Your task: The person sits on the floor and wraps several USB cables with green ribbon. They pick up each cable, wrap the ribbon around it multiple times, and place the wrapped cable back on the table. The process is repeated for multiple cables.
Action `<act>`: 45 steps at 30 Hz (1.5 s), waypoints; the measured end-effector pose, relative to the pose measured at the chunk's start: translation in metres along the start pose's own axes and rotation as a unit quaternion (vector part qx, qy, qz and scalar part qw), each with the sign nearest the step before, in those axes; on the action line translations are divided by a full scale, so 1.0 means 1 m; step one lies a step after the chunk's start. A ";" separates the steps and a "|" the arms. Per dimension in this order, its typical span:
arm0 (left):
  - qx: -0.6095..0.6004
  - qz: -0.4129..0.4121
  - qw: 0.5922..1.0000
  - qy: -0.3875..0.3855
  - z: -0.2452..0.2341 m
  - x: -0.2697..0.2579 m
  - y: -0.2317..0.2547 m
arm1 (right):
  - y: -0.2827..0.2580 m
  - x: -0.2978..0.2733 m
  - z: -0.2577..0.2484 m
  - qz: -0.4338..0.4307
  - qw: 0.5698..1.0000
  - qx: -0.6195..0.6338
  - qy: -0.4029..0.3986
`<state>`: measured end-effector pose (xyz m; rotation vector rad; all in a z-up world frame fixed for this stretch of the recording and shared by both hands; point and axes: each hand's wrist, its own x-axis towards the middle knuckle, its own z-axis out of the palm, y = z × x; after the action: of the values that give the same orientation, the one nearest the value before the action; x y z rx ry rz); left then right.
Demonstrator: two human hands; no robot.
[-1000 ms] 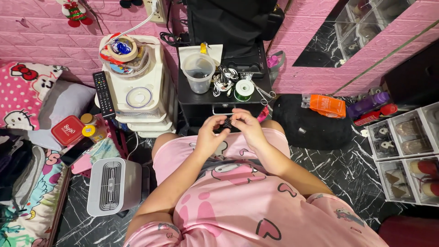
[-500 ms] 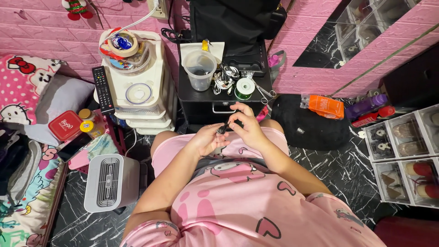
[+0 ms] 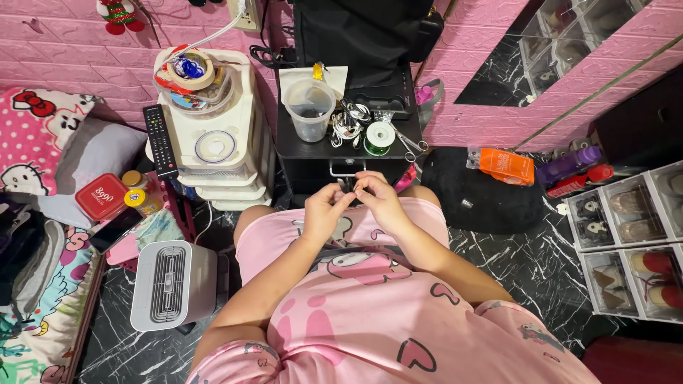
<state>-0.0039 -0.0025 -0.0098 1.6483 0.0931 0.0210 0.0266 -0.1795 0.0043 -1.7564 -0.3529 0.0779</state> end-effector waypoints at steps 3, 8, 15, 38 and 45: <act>-0.268 -0.066 0.952 -0.132 0.000 0.013 -0.010 | -0.016 -0.002 -0.002 -0.053 0.996 -0.071 0.009; -0.357 -0.306 0.864 -0.180 -0.008 0.017 -0.011 | -0.032 -0.003 -0.015 -0.161 0.970 -0.178 -0.041; -0.258 -0.025 0.960 -0.109 -0.003 0.014 -0.001 | -0.010 0.002 -0.020 -0.035 0.999 -0.004 0.023; -0.422 -0.076 0.871 -0.240 -0.024 0.022 -0.016 | 0.011 0.026 -0.041 -0.125 0.936 -0.304 0.123; -0.367 -0.112 0.906 -0.177 -0.011 0.029 -0.024 | 0.021 0.089 -0.066 -0.139 0.856 -0.427 0.256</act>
<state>0.0228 0.0120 -0.0340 0.8573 -0.0078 -0.3787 0.1312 -0.2205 0.0109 -2.4721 -0.2534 -0.8685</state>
